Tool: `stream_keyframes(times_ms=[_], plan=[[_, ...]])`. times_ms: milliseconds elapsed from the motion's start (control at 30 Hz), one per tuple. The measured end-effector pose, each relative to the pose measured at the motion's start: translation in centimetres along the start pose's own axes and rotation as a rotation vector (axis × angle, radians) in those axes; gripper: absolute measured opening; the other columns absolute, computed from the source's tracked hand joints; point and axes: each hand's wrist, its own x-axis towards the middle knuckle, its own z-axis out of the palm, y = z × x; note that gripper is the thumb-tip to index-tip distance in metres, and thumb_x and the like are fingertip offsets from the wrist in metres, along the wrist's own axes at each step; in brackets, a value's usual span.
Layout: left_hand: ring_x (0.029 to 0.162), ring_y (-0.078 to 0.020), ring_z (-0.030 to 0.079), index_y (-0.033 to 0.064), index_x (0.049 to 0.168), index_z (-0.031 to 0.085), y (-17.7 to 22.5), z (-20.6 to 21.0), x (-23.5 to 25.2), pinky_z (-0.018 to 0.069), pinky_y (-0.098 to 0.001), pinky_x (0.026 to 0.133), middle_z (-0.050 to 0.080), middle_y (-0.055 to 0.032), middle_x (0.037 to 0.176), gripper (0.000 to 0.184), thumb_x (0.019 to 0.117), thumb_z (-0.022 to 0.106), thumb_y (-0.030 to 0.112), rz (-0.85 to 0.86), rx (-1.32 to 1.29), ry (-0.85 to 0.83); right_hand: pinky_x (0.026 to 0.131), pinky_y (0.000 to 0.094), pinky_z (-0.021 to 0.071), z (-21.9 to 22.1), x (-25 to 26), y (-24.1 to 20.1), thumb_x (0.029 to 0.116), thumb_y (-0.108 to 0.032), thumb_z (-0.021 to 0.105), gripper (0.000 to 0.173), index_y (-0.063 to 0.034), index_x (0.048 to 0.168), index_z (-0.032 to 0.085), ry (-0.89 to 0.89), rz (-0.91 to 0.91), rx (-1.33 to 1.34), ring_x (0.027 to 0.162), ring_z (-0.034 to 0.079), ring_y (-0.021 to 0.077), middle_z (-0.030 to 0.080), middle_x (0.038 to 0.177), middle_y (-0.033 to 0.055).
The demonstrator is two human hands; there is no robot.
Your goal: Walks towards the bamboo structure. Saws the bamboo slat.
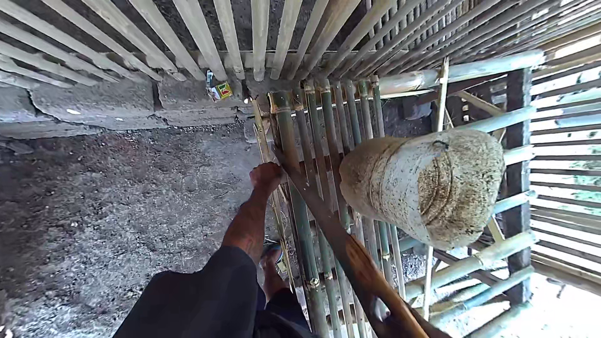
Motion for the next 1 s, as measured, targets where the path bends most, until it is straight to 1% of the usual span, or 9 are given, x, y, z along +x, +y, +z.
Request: stream_keyframes(times_ms=[100, 167, 233, 300, 400, 500, 700, 900, 1000], plan=[[0.101, -0.0442, 0.069, 0.0074, 0.098, 0.073, -0.3, -0.2, -0.3, 0.0517, -0.0682, 0.078, 0.073, -0.0208, 0.102, 0.04, 0.1021, 0.051, 0.041, 0.026, -0.026, -0.033, 0.057, 0.0264, 0.0566, 3.5, 5.7, 1.1, 0.0899, -0.021, 0.065, 0.053, 0.0021, 0.138, 0.062, 0.085, -0.148, -0.188, 0.06, 0.062, 0.0044, 0.072, 0.079, 0.0004], [0.101, -0.0436, 0.069, 0.0081, 0.1, 0.073, -0.4, -0.8, 0.1, 0.0519, -0.0685, 0.078, 0.073, -0.0197, 0.103, 0.039, 0.1002, 0.055, 0.042, 0.024, -0.026, -0.063, 0.059, 0.0279, 0.0577, 3.5, 6.1, -0.3, 0.0894, -0.015, 0.067, 0.049, 0.0048, 0.134, 0.063, 0.087, -0.123, -0.14, 0.061, 0.064, 0.0053, 0.072, 0.079, 0.0025], [0.102, -0.0429, 0.069, 0.0094, 0.101, 0.073, -0.4, -1.0, 0.4, 0.052, -0.0682, 0.08, 0.074, -0.0186, 0.105, 0.04, 0.1007, 0.054, 0.044, 0.019, -0.013, -0.101, 0.081, 0.0309, 0.0595, 1.8, 3.7, -1.8, 0.0949, -0.013, 0.064, 0.046, 0.0114, 0.133, 0.059, 0.002, -0.041, -0.035, 0.086, 0.07, 0.0095, 0.073, 0.1, 0.0131], [0.103, -0.042, 0.069, 0.0088, 0.101, 0.073, -0.1, -1.0, 0.1, 0.0525, -0.0674, 0.08, 0.073, -0.0184, 0.105, 0.041, 0.1015, 0.053, 0.044, 0.003, -0.012, -0.128, 0.106, 0.0305, 0.0482, 0.7, 2.1, -4.1, 0.0961, -0.012, 0.058, 0.055, 0.0178, 0.141, 0.046, -0.12, 0.023, 0.056, 0.119, 0.063, 0.0151, 0.063, 0.13, 0.0253], [0.101, -0.04, 0.07, 0.0098, 0.099, 0.073, 0.0, -1.4, 0.5, 0.0525, -0.0663, 0.079, 0.074, -0.0165, 0.103, 0.04, 0.1002, 0.054, 0.045, 0.004, -0.017, -0.127, 0.079, 0.033, 0.0595, 2.3, 4.3, -2.8, 0.0966, -0.016, 0.064, 0.048, 0.0118, 0.135, 0.057, -0.012, -0.058, -0.104, 0.085, 0.069, 0.0131, 0.073, 0.098, 0.0157], [0.099, -0.0435, 0.069, 0.0075, 0.1, 0.073, -0.7, -0.7, -0.7, 0.0515, -0.0683, 0.078, 0.073, -0.0198, 0.102, 0.038, 0.1009, 0.055, 0.041, 0.055, -0.059, -0.13, 0.055, 0.0228, 0.0545, 6.0, 9.6, -1.1, 0.0888, -0.023, 0.064, 0.049, 0.003, 0.131, 0.066, 0.114, -0.153, -0.214, 0.057, 0.06, 0.0004, 0.069, 0.073, -0.0035], [0.1, -0.0397, 0.07, 0.0088, 0.099, 0.073, -0.3, -1.2, 0.5, 0.0525, -0.065, 0.078, 0.074, -0.0166, 0.104, 0.039, 0.1017, 0.052, 0.042, 0.025, -0.009, -0.178, 0.081, 0.0301, 0.06, 1.6, 1.6, -4.2, 0.0943, -0.013, 0.068, 0.045, 0.0159, 0.128, 0.06, 0.038, 0.027, -0.152, 0.082, 0.07, 0.0093, 0.073, 0.095, 0.0162], [0.102, -0.0415, 0.07, 0.0088, 0.104, 0.073, -0.5, -1.6, 0.1, 0.0518, -0.0674, 0.082, 0.074, -0.0189, 0.107, 0.04, 0.1026, 0.052, 0.043, -0.001, -0.081, -0.201, 0.057, 0.031, 0.0567, 6.7, 13.0, -3.0, 0.0905, -0.024, 0.064, 0.054, -0.001, 0.139, 0.061, 0.032, -0.047, -0.233, 0.058, 0.062, 0.0068, 0.07, 0.075, -0.0002], [0.103, -0.041, 0.07, 0.0092, 0.105, 0.073, -0.3, -2.4, 0.6, 0.0522, -0.067, 0.082, 0.074, -0.0178, 0.108, 0.04, 0.1019, 0.053, 0.044, 0.003, -0.067, -0.206, 0.056, 0.0269, 0.0561, 6.2, 11.1, -3.6, 0.089, -0.021, 0.064, 0.055, 0.0026, 0.138, 0.061, 0.06, -0.07, -0.222, 0.057, 0.061, 0.0039, 0.07, 0.075, 0.0]])
